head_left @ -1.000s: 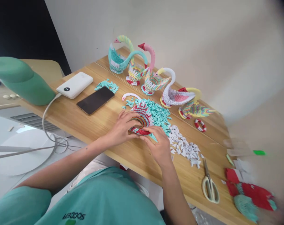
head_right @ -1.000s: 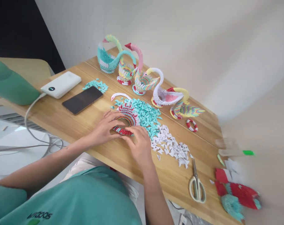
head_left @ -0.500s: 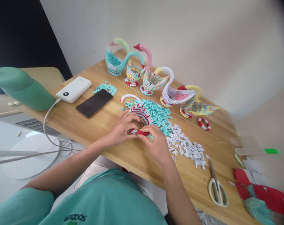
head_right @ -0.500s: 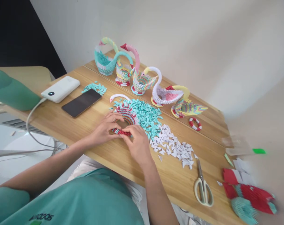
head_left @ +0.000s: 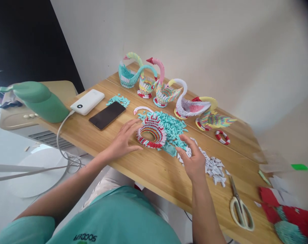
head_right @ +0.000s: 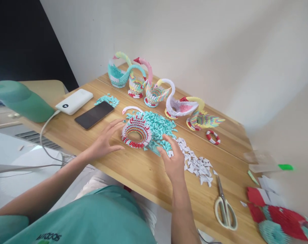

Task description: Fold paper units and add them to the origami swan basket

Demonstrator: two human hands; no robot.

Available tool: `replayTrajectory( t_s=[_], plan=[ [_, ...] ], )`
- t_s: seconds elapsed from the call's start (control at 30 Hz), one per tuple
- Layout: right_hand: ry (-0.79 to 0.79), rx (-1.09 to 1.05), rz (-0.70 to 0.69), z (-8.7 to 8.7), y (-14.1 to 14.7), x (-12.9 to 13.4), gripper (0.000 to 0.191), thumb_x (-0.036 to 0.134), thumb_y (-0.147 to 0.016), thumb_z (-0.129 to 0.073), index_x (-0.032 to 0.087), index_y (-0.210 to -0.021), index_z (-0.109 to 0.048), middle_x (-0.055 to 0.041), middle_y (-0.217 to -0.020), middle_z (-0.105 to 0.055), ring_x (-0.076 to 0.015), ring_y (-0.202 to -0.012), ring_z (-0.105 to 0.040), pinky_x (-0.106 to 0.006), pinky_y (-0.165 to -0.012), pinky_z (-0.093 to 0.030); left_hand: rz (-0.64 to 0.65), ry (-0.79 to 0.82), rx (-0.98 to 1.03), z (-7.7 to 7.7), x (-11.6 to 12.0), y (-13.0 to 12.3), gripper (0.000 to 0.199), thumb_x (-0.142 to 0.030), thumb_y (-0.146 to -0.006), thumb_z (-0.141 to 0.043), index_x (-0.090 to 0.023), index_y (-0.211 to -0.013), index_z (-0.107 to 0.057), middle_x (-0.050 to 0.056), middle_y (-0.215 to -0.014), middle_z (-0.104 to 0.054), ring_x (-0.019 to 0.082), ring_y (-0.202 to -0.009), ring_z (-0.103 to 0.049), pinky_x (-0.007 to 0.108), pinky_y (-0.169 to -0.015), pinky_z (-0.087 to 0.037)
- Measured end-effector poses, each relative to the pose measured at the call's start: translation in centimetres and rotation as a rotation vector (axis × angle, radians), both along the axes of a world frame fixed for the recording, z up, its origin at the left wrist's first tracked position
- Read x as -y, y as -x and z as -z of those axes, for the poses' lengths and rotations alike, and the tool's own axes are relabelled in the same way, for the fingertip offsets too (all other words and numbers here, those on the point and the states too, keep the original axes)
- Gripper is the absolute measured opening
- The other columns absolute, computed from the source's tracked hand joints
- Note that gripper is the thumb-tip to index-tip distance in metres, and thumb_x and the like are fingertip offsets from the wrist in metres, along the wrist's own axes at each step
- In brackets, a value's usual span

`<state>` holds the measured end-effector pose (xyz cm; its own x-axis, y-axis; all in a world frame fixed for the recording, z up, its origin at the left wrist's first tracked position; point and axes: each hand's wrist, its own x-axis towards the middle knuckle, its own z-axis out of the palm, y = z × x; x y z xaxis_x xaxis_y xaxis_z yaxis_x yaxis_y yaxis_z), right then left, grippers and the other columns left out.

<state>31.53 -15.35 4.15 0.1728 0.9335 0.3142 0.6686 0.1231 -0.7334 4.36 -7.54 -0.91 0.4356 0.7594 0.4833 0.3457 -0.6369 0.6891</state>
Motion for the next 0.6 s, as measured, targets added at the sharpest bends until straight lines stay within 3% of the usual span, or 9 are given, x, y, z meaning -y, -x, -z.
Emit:
replayTrajectory(
  t_s=[0.13, 0.23, 0.33, 0.43, 0.6],
  plan=[
    [0.068, -0.268, -0.028, 2.6, 0.8, 0.4, 0.053, 0.04, -0.088, -0.06, 0.024, -0.138, -0.05, -0.0131, -0.135, -0.059, -0.0268, -0.121, -0.058, -0.051, -0.102, -0.045, -0.169, 0.199, 0.019, 1.8, 1.6, 0.7, 0.066, -0.041, -0.082, -0.067, -0.018, -0.14, -0.043, 0.018, -0.14, -0.052, 0.031, -0.131, -0.048, 0.051, -0.11, -0.036],
    [0.106, -0.402, -0.022, 4.8, 2.3, 0.0, 0.061, 0.042, -0.088, -0.058, 0.023, -0.144, -0.043, -0.0142, -0.144, -0.051, -0.0261, -0.124, -0.056, -0.05, -0.103, -0.044, -0.189, 0.266, 0.002, 2.7, 2.1, 0.2, 0.067, -0.039, -0.081, -0.068, -0.017, -0.14, -0.044, 0.018, -0.139, -0.054, 0.032, -0.13, -0.049, 0.052, -0.109, -0.036],
    [0.133, -0.535, -0.039, 6.0, 3.6, -0.6, 0.065, 0.043, -0.084, -0.06, 0.023, -0.144, -0.043, -0.0129, -0.144, -0.051, -0.0261, -0.124, -0.056, -0.049, -0.101, -0.047, -0.178, 0.261, 0.021, 2.7, 2.0, -0.9, 0.071, -0.038, -0.078, -0.071, -0.018, -0.14, -0.044, 0.016, -0.137, -0.056, 0.033, -0.128, -0.051, 0.052, -0.108, -0.037],
    [0.16, -0.713, -0.069, 5.7, 4.3, -1.1, 0.067, 0.043, -0.08, -0.065, 0.023, -0.141, -0.047, -0.0113, -0.137, -0.058, -0.0275, -0.122, -0.058, -0.048, -0.094, -0.053, -0.148, 0.27, 0.082, 2.2, 1.5, -1.9, 0.072, -0.038, -0.077, -0.072, -0.017, -0.14, -0.044, 0.017, -0.135, -0.057, 0.032, -0.125, -0.053, 0.051, -0.107, -0.038],
    [0.184, -0.866, -0.12, 2.9, 4.4, -0.7, 0.06, 0.038, -0.075, -0.072, 0.024, -0.132, -0.056, -0.0087, -0.124, -0.067, -0.0267, -0.111, -0.065, -0.045, -0.091, -0.055, -0.029, 0.371, 0.379, 0.9, 0.3, -3.1, 0.074, -0.04, -0.077, -0.071, -0.018, -0.141, -0.041, 0.017, -0.144, -0.048, 0.03, -0.128, -0.05, 0.046, -0.107, -0.04]
  ],
)
